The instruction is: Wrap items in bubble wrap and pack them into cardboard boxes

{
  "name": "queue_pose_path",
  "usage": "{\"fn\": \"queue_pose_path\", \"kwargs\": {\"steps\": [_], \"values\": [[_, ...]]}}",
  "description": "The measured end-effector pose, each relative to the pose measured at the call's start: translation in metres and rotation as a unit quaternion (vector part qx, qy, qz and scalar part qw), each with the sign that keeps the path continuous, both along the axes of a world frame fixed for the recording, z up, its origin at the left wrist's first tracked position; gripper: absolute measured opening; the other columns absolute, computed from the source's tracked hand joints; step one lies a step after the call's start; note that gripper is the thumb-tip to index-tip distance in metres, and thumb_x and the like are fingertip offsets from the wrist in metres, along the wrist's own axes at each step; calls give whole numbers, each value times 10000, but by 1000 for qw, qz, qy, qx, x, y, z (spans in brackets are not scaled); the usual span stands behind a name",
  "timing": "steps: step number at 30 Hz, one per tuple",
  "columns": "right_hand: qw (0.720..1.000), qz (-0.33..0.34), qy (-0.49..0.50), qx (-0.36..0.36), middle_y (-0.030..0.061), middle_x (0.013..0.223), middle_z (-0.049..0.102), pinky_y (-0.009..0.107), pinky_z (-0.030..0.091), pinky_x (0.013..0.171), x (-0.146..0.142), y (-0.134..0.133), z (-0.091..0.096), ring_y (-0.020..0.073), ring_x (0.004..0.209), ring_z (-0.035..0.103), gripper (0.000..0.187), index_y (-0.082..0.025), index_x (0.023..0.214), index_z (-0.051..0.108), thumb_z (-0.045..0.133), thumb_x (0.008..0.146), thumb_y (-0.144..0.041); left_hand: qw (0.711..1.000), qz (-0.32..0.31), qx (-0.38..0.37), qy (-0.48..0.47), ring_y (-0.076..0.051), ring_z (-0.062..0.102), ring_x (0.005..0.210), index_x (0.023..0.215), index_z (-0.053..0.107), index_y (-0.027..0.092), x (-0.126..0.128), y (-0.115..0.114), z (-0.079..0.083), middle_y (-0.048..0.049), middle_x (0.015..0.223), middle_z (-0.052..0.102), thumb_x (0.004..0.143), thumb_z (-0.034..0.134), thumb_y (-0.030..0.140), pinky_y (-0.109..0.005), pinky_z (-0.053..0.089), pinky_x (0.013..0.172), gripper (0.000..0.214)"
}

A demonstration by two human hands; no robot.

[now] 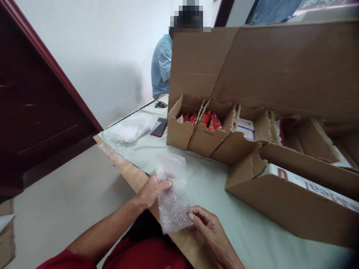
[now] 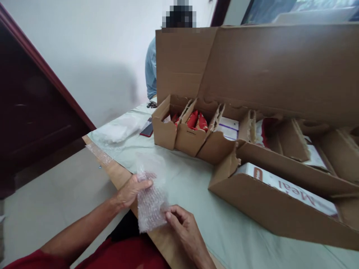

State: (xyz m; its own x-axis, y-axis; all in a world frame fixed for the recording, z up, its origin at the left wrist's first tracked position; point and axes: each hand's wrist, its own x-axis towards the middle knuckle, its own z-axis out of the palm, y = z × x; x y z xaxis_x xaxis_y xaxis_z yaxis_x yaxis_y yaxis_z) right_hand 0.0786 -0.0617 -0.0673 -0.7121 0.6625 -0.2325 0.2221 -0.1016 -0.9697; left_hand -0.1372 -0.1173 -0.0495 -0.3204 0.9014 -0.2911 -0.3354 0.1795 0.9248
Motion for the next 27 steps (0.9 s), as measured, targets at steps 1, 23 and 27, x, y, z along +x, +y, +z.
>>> {"fn": "queue_pose_path", "kwargs": {"steps": [1,23,27], "values": [[1000,1,-14,7,25,740,684,286,468,689,-3,3,1,190,716,603,415,-195,808,724,647,877,-597,999,-3,-7,38,-138,608,635,877,729,137,-17,2,2,-30,738,694,640,823,522,-269,497,652,461],[997,18,-76,25,68,847,759,316,500,759,-41,31,-22,247,836,690,451,-215,937,739,587,904,-638,803,248,-63,539,-292,707,1053,859,781,202,-253,58,3,-82,1026,797,768,656,283,-415,513,1006,175],[998,9,-64,26,67,847,760,313,502,749,-40,29,-25,245,829,693,441,-219,952,743,592,905,-630,802,324,-17,501,-252,733,914,882,780,166,-266,58,18,-44,873,796,798,616,343,-348,573,843,256]]}}
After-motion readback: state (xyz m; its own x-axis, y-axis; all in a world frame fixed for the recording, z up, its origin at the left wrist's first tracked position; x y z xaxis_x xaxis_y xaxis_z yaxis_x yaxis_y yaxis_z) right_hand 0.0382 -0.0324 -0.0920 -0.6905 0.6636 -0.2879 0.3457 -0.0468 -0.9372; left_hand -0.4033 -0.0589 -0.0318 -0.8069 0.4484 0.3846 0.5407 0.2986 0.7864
